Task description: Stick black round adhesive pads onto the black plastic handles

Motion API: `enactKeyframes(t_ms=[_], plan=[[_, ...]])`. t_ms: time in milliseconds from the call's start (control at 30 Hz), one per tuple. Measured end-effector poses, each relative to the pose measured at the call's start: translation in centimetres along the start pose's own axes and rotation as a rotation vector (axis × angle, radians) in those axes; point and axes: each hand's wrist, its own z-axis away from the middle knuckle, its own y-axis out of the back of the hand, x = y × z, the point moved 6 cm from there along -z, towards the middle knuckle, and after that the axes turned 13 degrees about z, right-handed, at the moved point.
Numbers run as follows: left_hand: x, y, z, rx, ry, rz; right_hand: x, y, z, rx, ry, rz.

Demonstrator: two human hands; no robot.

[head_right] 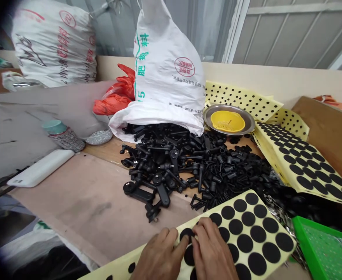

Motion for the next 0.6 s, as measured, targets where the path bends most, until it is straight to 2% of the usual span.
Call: enactKeyframes(t_ms=[200,367,600], plan=[[0.0,-0.1,0.0,-0.024,0.017,-0.001,0.9,-0.3,-0.2,0.030,-0.076,0.014],[0.0,0.0,0.1,-0.027,0.035,-0.006,0.6,-0.7,-0.3,-0.014,-0.047,0.019],[0.3,0.2,0.1,-0.010,0.020,0.018,-0.6,0.3,-0.6,-0.057,-0.007,-0.166]])
